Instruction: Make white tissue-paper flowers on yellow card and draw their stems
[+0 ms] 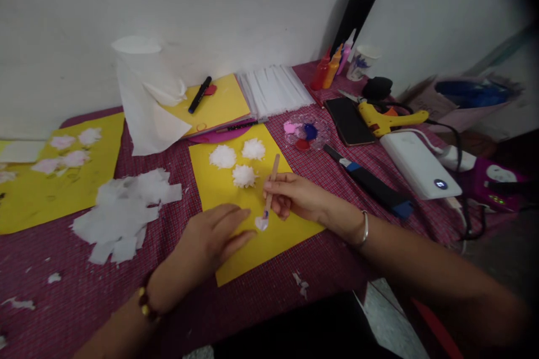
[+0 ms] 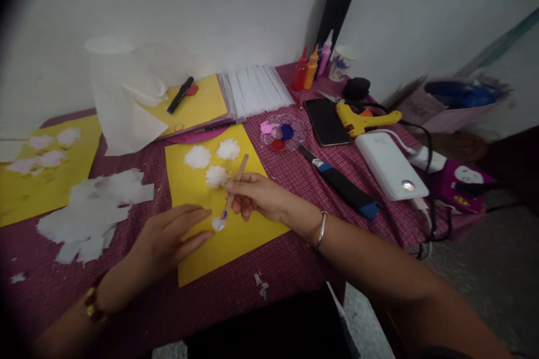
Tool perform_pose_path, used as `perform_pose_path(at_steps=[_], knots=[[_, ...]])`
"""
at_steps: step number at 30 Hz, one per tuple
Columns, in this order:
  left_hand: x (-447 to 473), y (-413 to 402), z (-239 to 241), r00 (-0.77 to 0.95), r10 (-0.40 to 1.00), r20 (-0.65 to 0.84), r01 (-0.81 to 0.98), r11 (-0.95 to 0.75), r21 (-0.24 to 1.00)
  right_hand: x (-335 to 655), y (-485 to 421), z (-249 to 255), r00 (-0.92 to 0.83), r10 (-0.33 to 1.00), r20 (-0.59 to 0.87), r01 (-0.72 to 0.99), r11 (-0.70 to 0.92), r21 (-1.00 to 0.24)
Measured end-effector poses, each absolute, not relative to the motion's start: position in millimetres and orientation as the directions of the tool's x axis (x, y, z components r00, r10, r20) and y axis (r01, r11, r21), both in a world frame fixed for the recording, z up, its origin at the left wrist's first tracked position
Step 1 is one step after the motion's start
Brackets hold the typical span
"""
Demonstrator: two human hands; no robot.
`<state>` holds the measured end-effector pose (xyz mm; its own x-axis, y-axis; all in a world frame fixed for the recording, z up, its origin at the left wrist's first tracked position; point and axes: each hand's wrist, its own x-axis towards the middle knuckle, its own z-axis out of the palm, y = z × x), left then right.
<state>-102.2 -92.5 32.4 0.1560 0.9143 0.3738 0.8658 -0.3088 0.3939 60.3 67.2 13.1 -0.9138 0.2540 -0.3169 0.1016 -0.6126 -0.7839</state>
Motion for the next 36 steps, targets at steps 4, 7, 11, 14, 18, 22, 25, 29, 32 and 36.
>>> perform_pose_path(at_steps=[4,7,11,14,18,22,25,29,32,36], knots=[[-136.3,-63.5,25.3,0.009,0.960,0.279,0.912,-0.122,0.392,58.5,77.8,10.8,-0.870,0.401,-0.286,-0.005,-0.588,-0.809],[-149.6,-40.7,17.1,0.015,0.976,0.218,0.931,-0.093,0.352,55.9,82.6,7.5,-0.817,0.537,-0.211,-0.097,-0.489,-0.867],[-154.2,-23.0,10.6,0.167,0.977,0.134,0.929,-0.201,0.310,54.4,84.2,5.0,-0.777,0.627,-0.066,-0.110,-0.237,-0.965],[-155.2,-18.9,8.4,0.223,0.965,0.138,0.894,-0.259,0.365,54.1,80.5,6.2,-0.798,0.603,0.006,-0.063,-0.073,-0.995],[-155.2,-16.6,5.7,0.192,0.966,0.173,0.813,-0.255,0.523,53.6,73.6,7.4,-0.844,0.535,0.039,-0.010,0.058,-0.998],[-152.3,-12.0,5.6,0.075,0.988,0.136,0.804,-0.141,0.577,53.5,70.7,6.0,-0.859,0.508,0.060,0.005,0.125,-0.992],[-150.5,-8.8,7.2,0.000,0.994,0.109,0.790,-0.066,0.609,52.1,70.7,4.2,-0.820,0.569,0.061,0.007,0.118,-0.993],[-150.9,-6.9,7.8,-0.052,0.993,0.101,0.766,-0.025,0.642,49.3,70.3,3.3,-0.745,0.665,0.060,0.018,0.111,-0.994],[-152.1,-6.2,7.0,-0.069,0.992,0.108,0.745,-0.021,0.667,48.5,69.5,3.7,-0.737,0.672,0.073,0.029,0.140,-0.990],[-152.0,-5.9,6.8,-0.088,0.990,0.109,0.721,-0.013,0.693,49.1,68.3,3.6,-0.753,0.652,0.088,0.039,0.178,-0.983]])
